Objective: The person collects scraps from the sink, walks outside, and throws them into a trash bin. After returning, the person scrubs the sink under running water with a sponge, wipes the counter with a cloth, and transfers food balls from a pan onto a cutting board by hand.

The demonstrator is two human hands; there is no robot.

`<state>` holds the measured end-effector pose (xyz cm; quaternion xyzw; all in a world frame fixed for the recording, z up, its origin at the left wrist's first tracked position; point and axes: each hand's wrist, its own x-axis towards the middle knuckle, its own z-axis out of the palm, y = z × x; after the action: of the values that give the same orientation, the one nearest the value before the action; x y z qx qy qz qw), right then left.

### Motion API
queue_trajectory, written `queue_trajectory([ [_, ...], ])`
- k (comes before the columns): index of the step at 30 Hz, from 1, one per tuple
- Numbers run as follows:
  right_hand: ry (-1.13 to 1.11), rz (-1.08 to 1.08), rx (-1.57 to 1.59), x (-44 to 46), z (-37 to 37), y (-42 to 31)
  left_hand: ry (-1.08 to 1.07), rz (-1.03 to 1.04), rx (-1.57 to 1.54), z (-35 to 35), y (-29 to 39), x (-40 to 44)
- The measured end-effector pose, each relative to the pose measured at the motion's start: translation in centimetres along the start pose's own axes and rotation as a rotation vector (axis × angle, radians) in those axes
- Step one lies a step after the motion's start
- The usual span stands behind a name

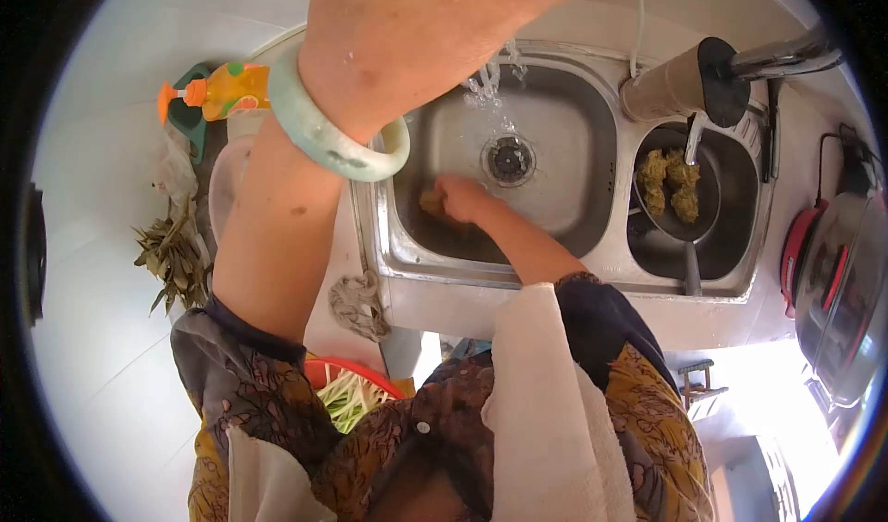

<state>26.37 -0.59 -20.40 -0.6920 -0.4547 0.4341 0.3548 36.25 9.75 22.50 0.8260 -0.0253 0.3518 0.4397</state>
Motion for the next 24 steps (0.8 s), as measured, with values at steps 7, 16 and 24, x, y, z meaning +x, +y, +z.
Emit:
queue_trajectory([
  [7,0.425,0.195,0.53,6.8,-4.1,-10.1,-0.012,-0.155,0.043,0.1,0.6,-0.2],
  [16,-0.531,-0.112,0.176,-5.1,-3.4,-6.8,0.025,-0.296,-0.007,0.5,0.9,-0.3],
  [24,-0.244,0.082,0.011,-5.6,-10.0,-8.4,0.04,-0.022,0.089,0.5,0.6,-1.1],
])
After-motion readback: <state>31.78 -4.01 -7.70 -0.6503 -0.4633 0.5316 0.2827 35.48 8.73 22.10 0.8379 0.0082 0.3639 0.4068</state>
